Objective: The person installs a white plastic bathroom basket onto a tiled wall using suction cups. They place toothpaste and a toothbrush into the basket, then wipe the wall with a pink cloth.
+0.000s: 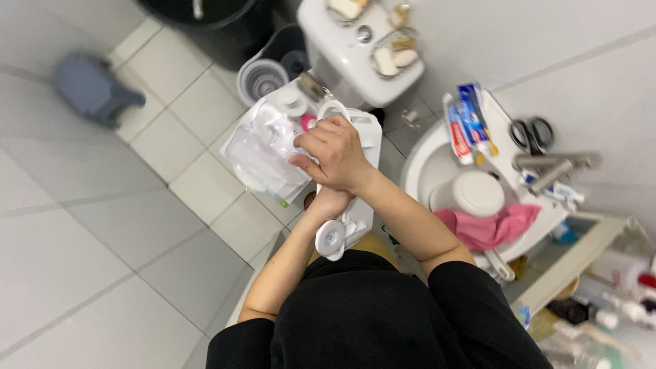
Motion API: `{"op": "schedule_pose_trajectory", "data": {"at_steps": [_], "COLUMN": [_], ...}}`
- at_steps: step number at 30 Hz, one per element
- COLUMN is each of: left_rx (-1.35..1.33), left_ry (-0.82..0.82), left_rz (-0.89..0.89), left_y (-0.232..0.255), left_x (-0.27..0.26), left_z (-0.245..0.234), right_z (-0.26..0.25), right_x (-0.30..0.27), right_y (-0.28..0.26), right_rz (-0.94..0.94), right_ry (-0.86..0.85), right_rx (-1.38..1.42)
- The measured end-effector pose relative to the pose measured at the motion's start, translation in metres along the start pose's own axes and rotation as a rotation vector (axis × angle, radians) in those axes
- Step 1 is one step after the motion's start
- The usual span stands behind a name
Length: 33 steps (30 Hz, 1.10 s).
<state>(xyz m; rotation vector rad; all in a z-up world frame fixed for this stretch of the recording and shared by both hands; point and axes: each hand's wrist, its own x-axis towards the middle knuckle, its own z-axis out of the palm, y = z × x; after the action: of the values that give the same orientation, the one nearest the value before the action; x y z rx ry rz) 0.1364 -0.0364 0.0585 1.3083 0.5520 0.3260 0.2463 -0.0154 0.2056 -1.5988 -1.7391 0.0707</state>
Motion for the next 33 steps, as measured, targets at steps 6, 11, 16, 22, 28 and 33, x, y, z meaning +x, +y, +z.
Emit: {"op": "schedule_pose_trajectory", "data": {"at_steps": [6,11,16,22,28,33], "left_rx": [0.085,-0.025,-0.353,-0.159,0.005,-0.446], "left_ry": [-0.299,-0.353,-0.31,-0.323,-0.337,-0.376], "left_rz": [-0.432,-0.304,-0.347,-0.15,-0.175,-0.178], "left_y": [0.03,0.042,0.076,0.073,0.091,0.112], "left_x": [-0.004,0.0,0.02,0.02,0.023,0.045], "left_z": [0.053,0.093,0.13,0.206,0.258,0.284], "right_z": [-0.078,-0.152,-0.184,-0.158,-0.159,-0.176], "right_x": [-0.047,-0.11,-0.18,-0.2,-0.236,-0.285], "right_y": [0.04,0.033,-0.021,-0.068,-0.108,-0.118], "right_rz": [0.298,0.311,0.473,0.236,0.236,-0.118], "right_ry": [0.308,0.553,0.64,0.532,0.157,0.003], "right_rx": [-0.254,-0.327,-0.186,-0.541,-0.344,-0.044]}}
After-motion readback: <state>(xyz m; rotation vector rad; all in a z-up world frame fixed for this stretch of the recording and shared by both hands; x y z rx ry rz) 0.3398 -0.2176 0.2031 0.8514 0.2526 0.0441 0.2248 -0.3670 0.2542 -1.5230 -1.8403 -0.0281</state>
